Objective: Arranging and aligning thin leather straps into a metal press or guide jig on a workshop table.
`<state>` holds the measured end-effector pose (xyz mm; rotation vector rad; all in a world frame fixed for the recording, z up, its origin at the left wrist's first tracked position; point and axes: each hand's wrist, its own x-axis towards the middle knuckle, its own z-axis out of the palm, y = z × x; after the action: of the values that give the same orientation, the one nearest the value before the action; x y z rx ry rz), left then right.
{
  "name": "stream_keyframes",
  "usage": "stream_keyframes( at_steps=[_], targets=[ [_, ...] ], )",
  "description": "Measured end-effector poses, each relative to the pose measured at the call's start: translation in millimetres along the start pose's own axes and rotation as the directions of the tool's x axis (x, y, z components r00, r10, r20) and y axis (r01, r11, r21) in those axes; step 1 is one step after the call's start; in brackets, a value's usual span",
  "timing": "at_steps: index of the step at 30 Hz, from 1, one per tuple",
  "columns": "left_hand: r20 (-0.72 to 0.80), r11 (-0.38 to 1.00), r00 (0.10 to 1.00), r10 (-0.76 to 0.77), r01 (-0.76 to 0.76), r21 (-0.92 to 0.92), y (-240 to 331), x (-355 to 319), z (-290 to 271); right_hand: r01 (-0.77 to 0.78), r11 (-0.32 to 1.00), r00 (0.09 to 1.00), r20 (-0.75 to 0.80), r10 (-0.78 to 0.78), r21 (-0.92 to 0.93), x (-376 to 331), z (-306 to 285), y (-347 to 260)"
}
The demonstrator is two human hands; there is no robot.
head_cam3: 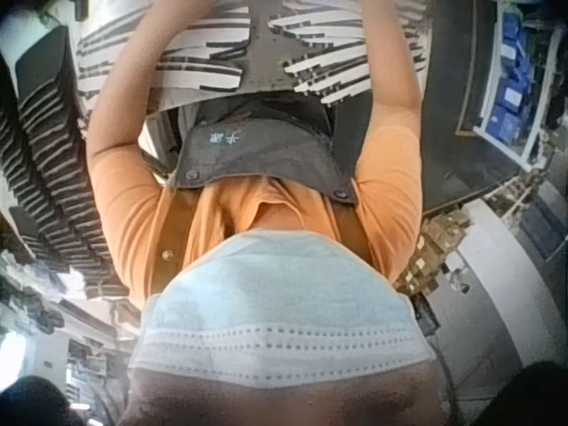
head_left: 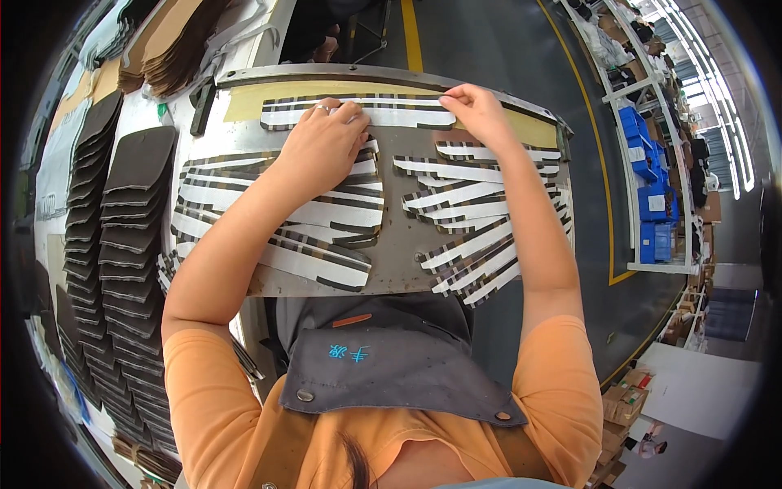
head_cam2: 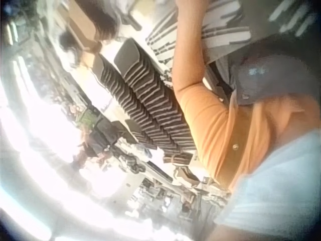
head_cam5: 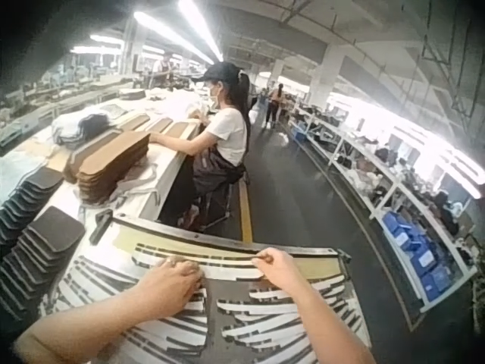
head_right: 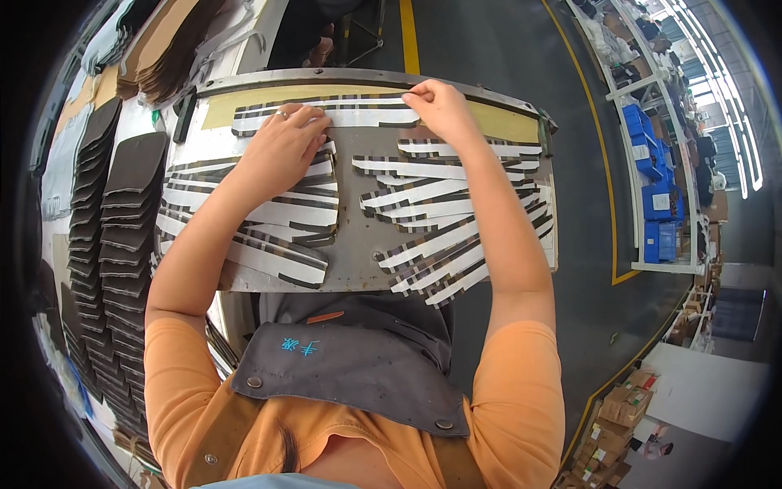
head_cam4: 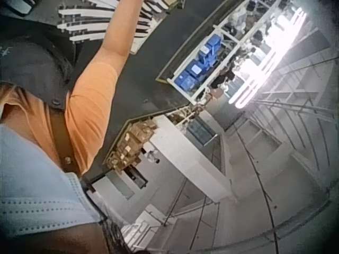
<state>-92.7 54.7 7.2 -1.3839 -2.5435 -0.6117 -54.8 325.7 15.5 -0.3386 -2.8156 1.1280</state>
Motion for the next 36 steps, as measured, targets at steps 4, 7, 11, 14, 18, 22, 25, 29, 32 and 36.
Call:
stream_keyframes(
  at_steps=[4, 7, 11, 14, 18, 22, 25, 29, 32, 36],
  targets=[
    [0.068, 0.998, 0.997, -0.028, 0.024, 0.06, 5.9, 0.2, -7.6, -0.06, 0.992, 0.996, -0.053, 0.066, 0.108, 6.5, 13.4, 7.3],
    [0.216, 0.995, 0.972, -0.097, 0.093, 0.026, 8.0, 3.0, -18.4, -0.007, 0.983, 0.978, -0.202, 0.045, 0.182, 8.3, 5.7, 22.4],
    [0.284, 0.99, 0.949, -0.134, 0.138, 0.004, -0.3, 6.1, -23.4, -0.05, 0.995, 0.969, -0.238, 0.069, 0.087, 2.8, -5.5, 30.9],
    [0.166, 0.985, 0.972, -0.167, 0.157, 0.072, -3.9, 6.8, -11.9, -0.057, 0.997, 0.971, -0.23, 0.068, 0.056, 0.4, -2.6, 18.8],
    [-0.029, 0.959, 0.994, -0.108, 0.112, 0.262, -12.7, 1.4, 0.4, 0.183, 0.849, 0.8, -0.427, -0.422, -0.496, -6.3, 5.3, 4.2],
    [0.044, 0.935, 0.978, -0.205, 0.182, 0.306, -7.5, 2.3, 1.4, 0.372, 0.857, 0.887, -0.136, -0.441, -0.356, -30.1, 14.7, -16.7],
    [0.025, 0.942, 0.984, -0.179, 0.164, 0.292, -10.0, 1.2, 5.2, 0.302, 0.781, 0.945, 0.062, -0.321, -0.546, -39.9, 13.4, -26.1],
    [0.046, 0.955, 0.985, -0.164, 0.147, 0.256, -10.6, 4.7, 8.8, 0.275, 0.733, 0.951, 0.062, -0.303, -0.623, -43.9, 12.6, -24.0],
    [-0.011, 0.952, 0.993, -0.122, 0.12, 0.283, -10.9, 8.3, 7.9, 0.257, 0.717, 0.955, 0.056, -0.291, -0.648, -42.0, 13.6, -22.4],
    [-0.007, 0.971, 0.993, -0.114, 0.113, 0.213, -7.1, 7.5, 4.5, 0.319, 0.671, 0.927, 0.073, -0.368, -0.669, -43.1, 13.5, -23.5]
  ],
)
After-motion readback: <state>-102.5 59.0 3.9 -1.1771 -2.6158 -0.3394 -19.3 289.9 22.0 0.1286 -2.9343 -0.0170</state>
